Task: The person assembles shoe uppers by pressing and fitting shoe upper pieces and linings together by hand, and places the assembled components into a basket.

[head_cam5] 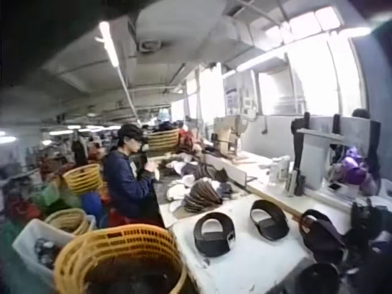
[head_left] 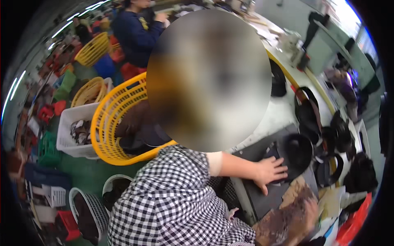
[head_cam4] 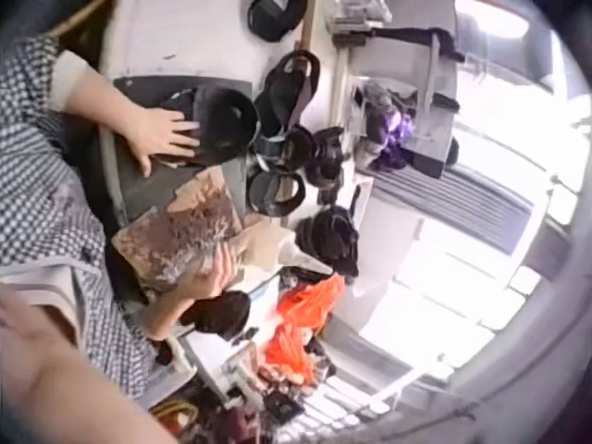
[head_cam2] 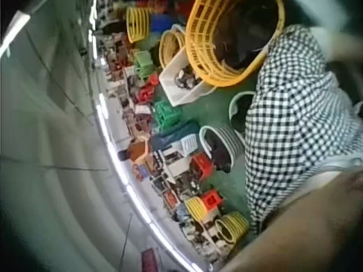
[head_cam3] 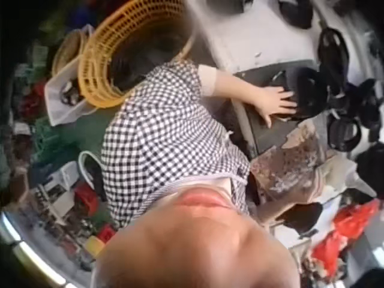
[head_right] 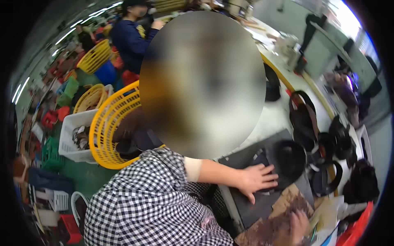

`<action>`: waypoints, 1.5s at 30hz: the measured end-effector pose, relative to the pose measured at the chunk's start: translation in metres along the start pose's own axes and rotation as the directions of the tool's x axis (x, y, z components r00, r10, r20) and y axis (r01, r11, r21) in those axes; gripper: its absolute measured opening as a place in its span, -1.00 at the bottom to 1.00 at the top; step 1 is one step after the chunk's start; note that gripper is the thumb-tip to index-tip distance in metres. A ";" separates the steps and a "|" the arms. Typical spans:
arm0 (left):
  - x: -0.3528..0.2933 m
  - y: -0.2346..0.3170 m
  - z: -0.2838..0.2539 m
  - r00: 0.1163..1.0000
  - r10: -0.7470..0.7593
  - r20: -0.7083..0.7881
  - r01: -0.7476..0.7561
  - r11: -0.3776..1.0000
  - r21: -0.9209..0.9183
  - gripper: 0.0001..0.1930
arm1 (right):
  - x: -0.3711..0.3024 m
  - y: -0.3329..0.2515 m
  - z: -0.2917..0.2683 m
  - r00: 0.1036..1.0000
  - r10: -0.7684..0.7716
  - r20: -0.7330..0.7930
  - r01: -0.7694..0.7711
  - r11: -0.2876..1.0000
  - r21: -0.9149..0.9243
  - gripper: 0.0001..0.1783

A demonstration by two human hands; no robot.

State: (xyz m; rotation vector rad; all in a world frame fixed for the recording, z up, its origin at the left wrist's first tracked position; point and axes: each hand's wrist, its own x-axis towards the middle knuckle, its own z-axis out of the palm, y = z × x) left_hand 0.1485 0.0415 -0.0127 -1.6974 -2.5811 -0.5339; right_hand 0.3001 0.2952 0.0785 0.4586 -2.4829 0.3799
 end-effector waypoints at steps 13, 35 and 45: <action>0.010 0.002 -0.020 0.980 -0.002 0.200 0.004 1.000 -0.005 -0.16 | 0.042 -0.002 0.088 0.857 -0.098 0.505 0.098 0.995 0.027 -0.46; 0.016 0.018 -0.045 0.983 0.117 0.143 -0.051 0.917 -0.397 -0.44 | 0.068 0.037 0.079 0.925 0.072 0.373 -0.063 0.997 -0.036 -0.55; -0.050 -0.114 -0.035 0.965 -0.201 0.169 0.174 0.971 0.164 -0.47 | 0.078 -0.032 0.144 0.753 -0.284 0.593 0.161 0.954 0.252 -0.18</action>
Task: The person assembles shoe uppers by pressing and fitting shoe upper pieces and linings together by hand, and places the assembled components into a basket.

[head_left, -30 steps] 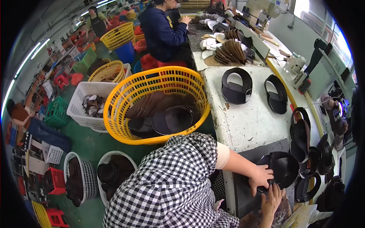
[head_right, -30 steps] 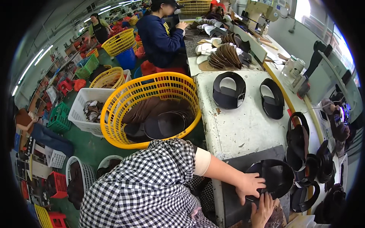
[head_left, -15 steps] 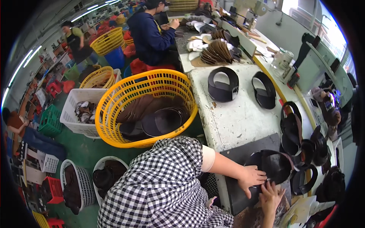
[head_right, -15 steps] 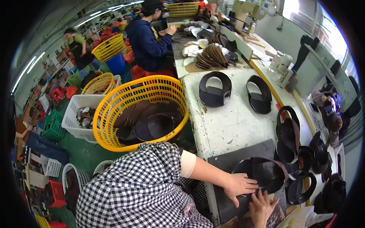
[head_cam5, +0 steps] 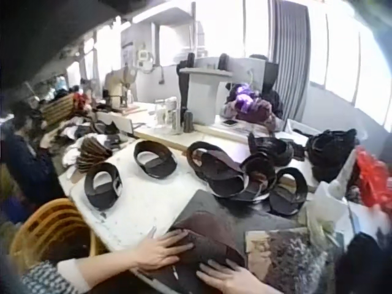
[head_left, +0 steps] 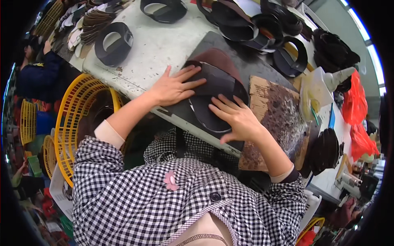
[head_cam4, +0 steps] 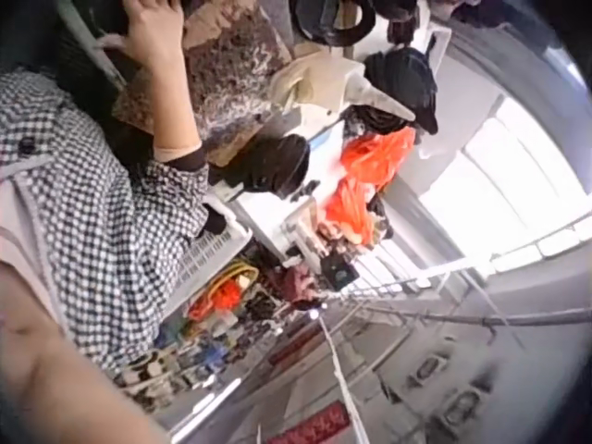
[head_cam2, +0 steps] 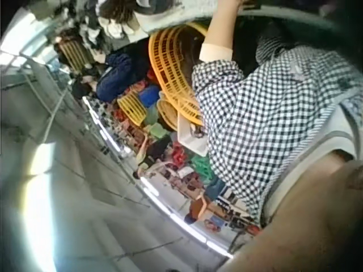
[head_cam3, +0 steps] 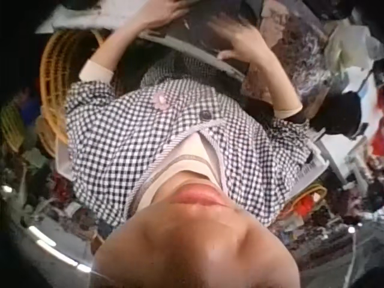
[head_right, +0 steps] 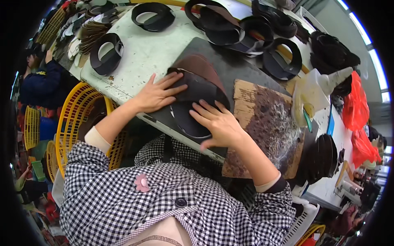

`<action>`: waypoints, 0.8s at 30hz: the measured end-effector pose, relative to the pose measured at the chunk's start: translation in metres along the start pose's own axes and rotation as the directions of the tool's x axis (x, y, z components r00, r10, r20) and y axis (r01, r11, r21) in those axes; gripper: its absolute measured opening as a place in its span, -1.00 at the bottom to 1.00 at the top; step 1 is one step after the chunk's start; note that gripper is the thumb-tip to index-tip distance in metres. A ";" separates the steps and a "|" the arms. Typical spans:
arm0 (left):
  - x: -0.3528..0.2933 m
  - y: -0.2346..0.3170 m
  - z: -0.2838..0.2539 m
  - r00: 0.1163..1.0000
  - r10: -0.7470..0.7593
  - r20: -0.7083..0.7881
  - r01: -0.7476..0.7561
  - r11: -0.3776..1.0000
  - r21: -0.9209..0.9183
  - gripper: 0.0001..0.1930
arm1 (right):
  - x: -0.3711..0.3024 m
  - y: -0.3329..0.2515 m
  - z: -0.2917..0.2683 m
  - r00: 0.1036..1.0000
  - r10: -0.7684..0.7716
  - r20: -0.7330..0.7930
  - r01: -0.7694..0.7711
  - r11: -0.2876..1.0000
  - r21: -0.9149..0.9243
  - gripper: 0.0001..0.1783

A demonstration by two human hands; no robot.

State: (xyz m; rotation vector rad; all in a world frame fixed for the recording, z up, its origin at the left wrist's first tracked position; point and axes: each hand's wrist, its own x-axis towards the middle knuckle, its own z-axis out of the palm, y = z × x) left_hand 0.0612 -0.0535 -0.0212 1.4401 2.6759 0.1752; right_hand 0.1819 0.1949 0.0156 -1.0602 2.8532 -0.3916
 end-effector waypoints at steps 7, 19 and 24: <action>-0.022 -0.050 -0.021 0.840 -0.397 -0.370 -0.008 0.672 -0.740 -0.71 | -0.046 -0.007 -0.044 0.876 0.066 -0.479 0.100 0.944 0.314 -0.79; 0.036 -0.075 0.005 0.733 -0.410 -0.543 0.220 0.898 -0.381 -0.63 | -0.318 0.006 -0.155 -0.047 -0.224 -0.973 -0.953 0.303 -0.024 -0.76; 0.075 0.041 0.027 0.899 0.382 -0.213 -0.372 0.924 0.087 -0.51 | -0.362 0.053 -0.088 -0.119 0.587 -0.801 -0.630 0.579 0.518 -0.84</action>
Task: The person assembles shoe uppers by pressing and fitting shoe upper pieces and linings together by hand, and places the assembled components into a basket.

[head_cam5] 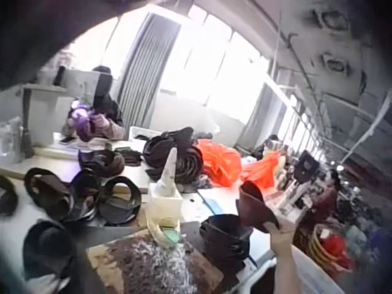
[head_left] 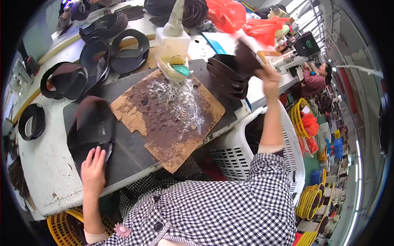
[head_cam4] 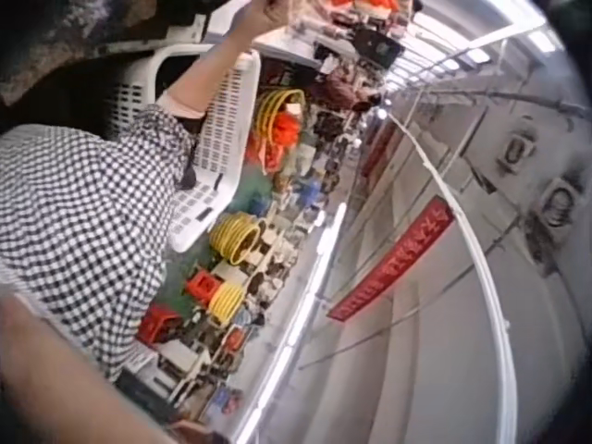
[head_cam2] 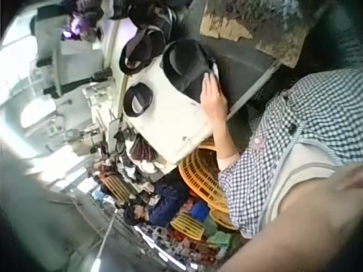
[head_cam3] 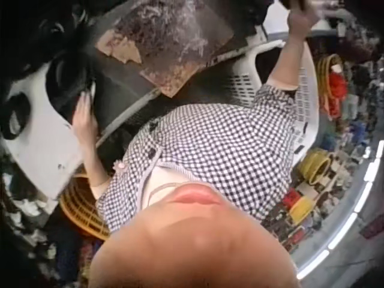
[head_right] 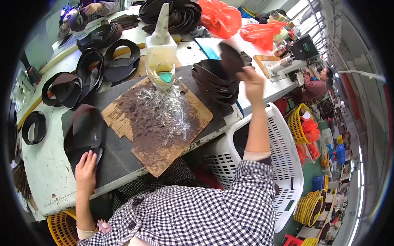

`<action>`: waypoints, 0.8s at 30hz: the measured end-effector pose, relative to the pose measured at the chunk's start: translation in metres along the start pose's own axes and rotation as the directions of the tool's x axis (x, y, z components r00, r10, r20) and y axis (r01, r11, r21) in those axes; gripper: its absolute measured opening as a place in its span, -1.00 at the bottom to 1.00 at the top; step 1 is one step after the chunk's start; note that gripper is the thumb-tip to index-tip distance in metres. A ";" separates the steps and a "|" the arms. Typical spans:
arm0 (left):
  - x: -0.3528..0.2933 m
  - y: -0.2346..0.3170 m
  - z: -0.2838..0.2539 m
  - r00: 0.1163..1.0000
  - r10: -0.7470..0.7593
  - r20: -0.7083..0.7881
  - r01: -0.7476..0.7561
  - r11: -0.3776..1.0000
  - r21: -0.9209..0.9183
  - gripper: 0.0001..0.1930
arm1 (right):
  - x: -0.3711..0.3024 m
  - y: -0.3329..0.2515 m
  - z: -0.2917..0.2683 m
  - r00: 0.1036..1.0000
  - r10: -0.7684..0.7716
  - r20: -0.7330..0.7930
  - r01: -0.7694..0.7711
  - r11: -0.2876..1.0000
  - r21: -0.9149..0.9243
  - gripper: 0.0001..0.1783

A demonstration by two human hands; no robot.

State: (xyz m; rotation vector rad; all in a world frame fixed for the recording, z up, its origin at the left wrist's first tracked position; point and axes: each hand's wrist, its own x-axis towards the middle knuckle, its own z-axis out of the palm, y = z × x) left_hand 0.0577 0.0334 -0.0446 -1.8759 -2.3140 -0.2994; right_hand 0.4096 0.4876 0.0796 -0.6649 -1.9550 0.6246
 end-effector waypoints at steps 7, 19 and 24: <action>0.019 0.022 -0.013 0.979 -0.124 0.162 0.151 0.974 -0.166 -0.16 | 0.001 -0.030 0.056 0.926 -0.146 0.348 0.253 0.924 -0.286 -0.68; 0.028 0.045 -0.031 0.955 -0.073 0.288 0.104 0.990 -0.093 -0.13 | -0.127 -0.146 0.292 0.329 -0.529 0.782 0.634 0.738 0.233 -0.42; -0.001 0.034 -0.023 0.989 -0.005 0.151 0.037 0.977 -0.212 -0.17 | -0.123 -0.134 0.287 0.299 -0.510 0.807 0.749 0.649 0.132 -0.45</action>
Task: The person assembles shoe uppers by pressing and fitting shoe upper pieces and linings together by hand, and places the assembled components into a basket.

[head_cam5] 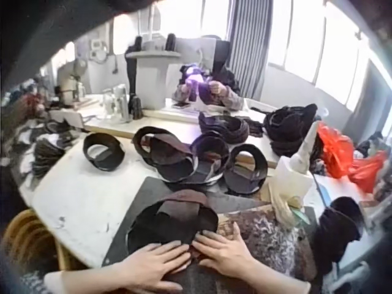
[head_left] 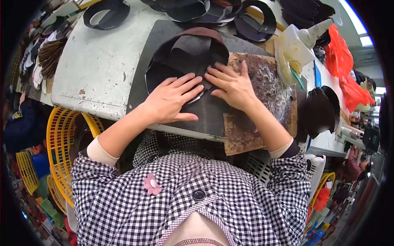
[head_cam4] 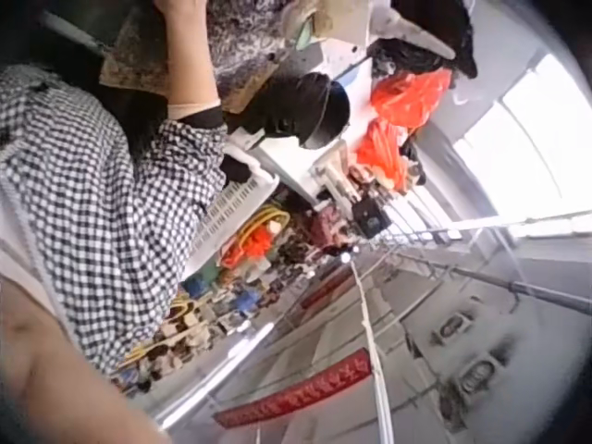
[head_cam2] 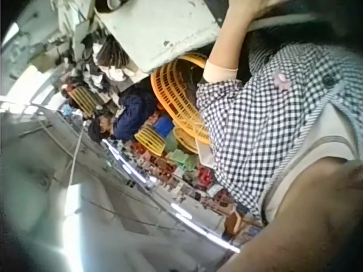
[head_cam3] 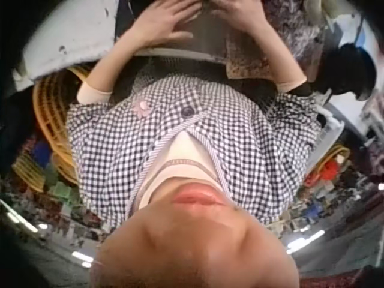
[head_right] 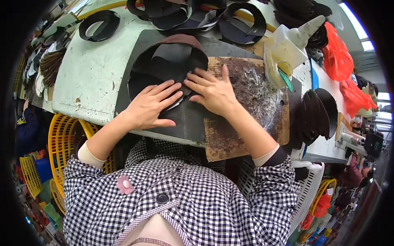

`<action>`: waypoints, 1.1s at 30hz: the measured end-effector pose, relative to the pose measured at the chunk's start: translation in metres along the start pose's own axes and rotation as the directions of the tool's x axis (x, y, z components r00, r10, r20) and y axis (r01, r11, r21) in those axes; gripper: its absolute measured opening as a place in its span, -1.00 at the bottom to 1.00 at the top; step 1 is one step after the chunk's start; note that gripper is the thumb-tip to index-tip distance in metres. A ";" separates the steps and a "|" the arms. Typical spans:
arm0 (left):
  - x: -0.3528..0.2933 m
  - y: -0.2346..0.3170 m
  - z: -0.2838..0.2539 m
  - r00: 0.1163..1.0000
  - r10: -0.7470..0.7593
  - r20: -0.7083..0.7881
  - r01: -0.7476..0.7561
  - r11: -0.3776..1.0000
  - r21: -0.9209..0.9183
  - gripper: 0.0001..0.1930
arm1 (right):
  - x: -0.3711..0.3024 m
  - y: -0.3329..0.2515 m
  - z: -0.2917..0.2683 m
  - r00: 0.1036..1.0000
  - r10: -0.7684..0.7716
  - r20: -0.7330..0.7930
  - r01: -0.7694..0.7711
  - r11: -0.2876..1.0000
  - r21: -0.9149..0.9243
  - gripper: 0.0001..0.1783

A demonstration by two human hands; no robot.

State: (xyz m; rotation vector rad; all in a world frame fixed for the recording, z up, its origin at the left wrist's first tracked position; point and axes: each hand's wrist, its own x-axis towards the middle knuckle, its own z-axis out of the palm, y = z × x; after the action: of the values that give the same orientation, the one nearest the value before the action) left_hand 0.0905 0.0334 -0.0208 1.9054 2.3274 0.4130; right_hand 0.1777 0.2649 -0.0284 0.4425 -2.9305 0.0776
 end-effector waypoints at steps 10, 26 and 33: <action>0.003 0.002 0.000 0.999 -0.047 0.002 0.047 0.999 -0.028 -0.15 | 0.004 0.000 -0.008 0.992 0.049 0.118 -0.050 0.999 0.007 -0.40; 0.000 0.012 0.008 0.992 -0.086 -0.096 0.099 0.985 0.144 -0.22 | -0.009 -0.033 0.002 0.997 0.057 0.047 -0.060 0.995 0.074 -0.34; -0.010 -0.032 -0.030 0.968 -0.133 0.215 0.239 0.759 -0.605 -0.68 | -0.006 -0.022 -0.018 0.988 -0.070 0.139 0.025 0.953 0.303 -0.65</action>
State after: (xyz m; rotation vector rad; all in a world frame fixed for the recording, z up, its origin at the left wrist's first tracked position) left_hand 0.0550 0.0135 -0.0015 1.3140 1.9030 0.8519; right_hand 0.1929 0.2468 -0.0114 0.5860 -3.0607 0.5123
